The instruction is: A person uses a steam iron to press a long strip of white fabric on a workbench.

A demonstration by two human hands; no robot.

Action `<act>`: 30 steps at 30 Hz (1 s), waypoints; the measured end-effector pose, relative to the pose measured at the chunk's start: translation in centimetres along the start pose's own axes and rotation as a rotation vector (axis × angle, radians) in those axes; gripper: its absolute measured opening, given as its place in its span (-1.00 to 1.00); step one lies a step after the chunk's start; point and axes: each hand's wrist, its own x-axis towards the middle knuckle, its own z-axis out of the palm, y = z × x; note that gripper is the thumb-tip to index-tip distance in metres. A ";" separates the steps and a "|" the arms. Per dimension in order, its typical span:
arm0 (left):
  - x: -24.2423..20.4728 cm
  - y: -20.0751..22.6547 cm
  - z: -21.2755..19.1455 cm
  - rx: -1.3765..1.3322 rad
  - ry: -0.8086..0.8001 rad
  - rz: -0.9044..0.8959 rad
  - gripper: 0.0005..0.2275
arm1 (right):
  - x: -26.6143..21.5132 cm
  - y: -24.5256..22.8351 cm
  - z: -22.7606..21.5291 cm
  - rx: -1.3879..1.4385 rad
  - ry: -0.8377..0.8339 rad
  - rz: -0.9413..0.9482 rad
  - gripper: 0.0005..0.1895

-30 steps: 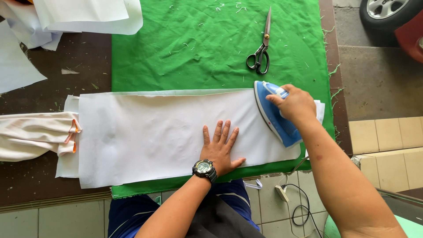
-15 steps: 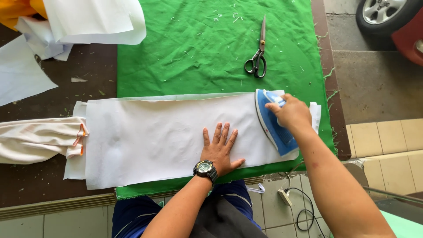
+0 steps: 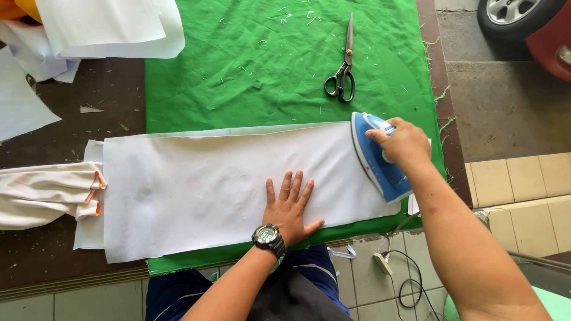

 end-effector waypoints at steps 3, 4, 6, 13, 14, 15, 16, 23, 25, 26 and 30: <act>-1.2 -0.3 0.2 -0.016 -0.017 -0.014 -0.15 | 2.3 0.4 -0.2 0.004 0.037 0.004 -0.32; -1.6 -0.5 0.2 -0.015 -0.013 -0.017 -0.15 | 3.4 0.6 -0.2 0.006 0.040 0.001 -0.32; -2.5 -0.7 0.2 -0.015 -0.025 -0.022 -0.15 | 5.2 1.2 -0.2 0.021 0.069 0.035 -0.30; -2.9 -3.8 6.8 0.192 0.636 0.034 -0.10 | 2.3 -0.1 -1.1 0.088 0.001 0.115 -0.17; -3.0 -3.8 7.0 0.193 0.637 0.034 -0.11 | 1.0 0.1 -0.9 0.083 -0.015 0.117 -0.16; -3.0 -3.8 7.1 0.193 0.638 0.035 -0.11 | -0.2 0.4 -0.6 0.078 -0.031 0.119 -0.15; -3.4 -3.5 5.4 0.188 0.638 0.042 -0.11 | -0.9 1.4 0.3 0.076 -0.028 0.126 -0.15; -3.9 -7.7 5.4 0.104 0.323 -0.285 -0.26 | -8.0 3.2 1.8 0.054 -0.039 0.061 -0.23; -4.8 -9.5 5.1 0.138 0.344 -0.341 -0.26 | -7.7 3.1 1.8 0.063 -0.038 0.069 -0.23; -5.3 -10.2 4.8 0.131 0.338 -0.383 -0.25 | -7.3 3.1 1.7 0.037 -0.037 0.055 -0.23; -7.1 -13.2 4.8 0.134 0.309 -0.496 -0.22 | -4.0 3.3 1.7 0.026 0.001 0.030 -0.25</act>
